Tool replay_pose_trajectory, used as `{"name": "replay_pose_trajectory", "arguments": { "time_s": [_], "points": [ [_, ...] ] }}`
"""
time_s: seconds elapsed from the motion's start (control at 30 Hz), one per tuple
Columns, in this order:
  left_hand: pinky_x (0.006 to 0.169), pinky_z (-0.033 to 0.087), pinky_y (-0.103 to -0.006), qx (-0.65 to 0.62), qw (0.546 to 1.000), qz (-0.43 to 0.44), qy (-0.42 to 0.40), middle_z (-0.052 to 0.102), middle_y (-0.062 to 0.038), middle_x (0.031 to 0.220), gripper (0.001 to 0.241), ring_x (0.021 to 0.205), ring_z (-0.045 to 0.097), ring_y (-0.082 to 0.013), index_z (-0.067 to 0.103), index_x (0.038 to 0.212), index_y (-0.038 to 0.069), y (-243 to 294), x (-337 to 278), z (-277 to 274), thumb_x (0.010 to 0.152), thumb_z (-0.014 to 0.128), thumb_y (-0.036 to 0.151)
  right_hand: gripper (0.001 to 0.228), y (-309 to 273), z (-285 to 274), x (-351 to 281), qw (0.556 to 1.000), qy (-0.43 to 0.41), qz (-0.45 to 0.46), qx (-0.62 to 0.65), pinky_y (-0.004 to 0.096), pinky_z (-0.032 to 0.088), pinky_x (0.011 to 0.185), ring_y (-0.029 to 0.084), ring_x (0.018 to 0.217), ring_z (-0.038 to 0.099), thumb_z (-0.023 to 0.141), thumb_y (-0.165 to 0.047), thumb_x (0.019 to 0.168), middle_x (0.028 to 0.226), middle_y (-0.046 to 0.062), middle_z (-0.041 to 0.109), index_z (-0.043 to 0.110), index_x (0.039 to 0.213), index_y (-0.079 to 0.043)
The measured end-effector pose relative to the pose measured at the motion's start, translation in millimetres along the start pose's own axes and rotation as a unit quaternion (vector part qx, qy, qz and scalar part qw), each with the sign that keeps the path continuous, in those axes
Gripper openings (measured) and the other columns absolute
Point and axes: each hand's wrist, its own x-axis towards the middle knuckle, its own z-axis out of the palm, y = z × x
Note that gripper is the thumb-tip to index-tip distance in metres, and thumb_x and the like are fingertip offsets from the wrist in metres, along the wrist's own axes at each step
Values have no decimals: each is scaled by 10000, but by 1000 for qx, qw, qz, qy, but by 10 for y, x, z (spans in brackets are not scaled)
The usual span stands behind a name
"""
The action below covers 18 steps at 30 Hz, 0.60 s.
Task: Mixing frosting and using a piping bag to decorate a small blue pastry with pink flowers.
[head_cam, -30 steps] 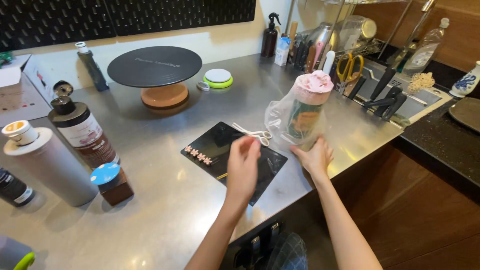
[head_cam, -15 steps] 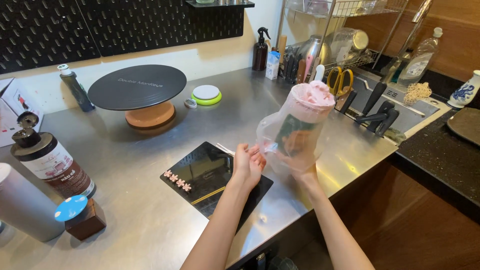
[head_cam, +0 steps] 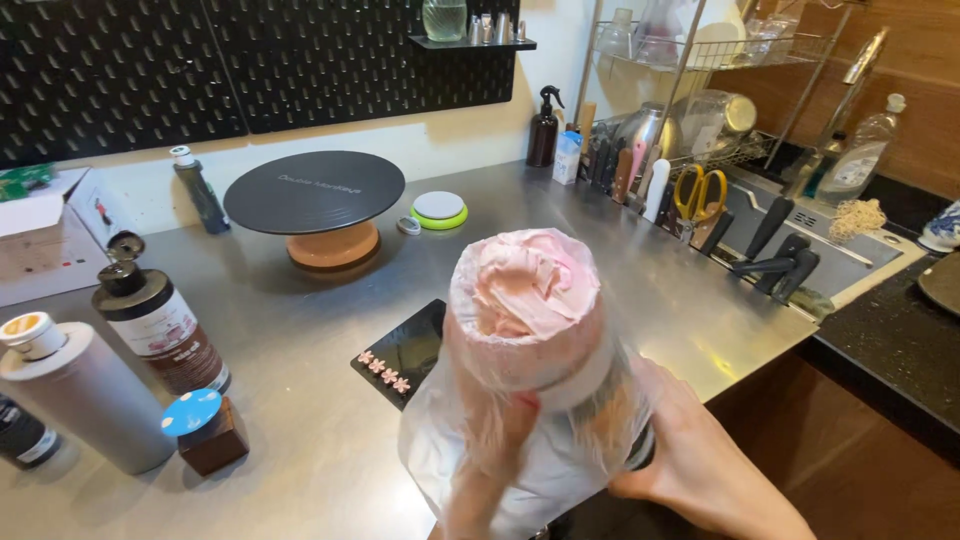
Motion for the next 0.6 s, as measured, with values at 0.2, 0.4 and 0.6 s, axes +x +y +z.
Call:
{"name": "replay_pose_trajectory", "arguments": {
  "time_s": [0.2,0.4,0.6],
  "points": [
    [1307,52,-374,-128,955,-263,-43,322,-34,1678,543,1562,268,-188,306,1604,140,-762,-375,-677,1078,403,233,1070,982,9,96,974,65,159,-150,414,462,1043,269,1273,610,968,-162,505,1406,75,612,478,1457,-159],
    [1288,110,-397,-145,954,-263,-8,343,-67,1658,621,1531,310,-224,319,1595,132,-1619,-1304,-1335,1011,490,250,750,1755,327,447,934,211,288,30,435,526,935,308,1093,685,925,-180,613,1203,203,724,636,1278,9],
    [1270,167,-420,-159,951,-264,28,365,-101,1638,704,1500,351,-261,331,1587,123,-1856,-1785,-2377,944,577,266,751,1866,640,419,942,292,151,-64,503,436,1013,425,1215,571,941,-178,832,1328,335,595,532,1372,148]
  ]
}}
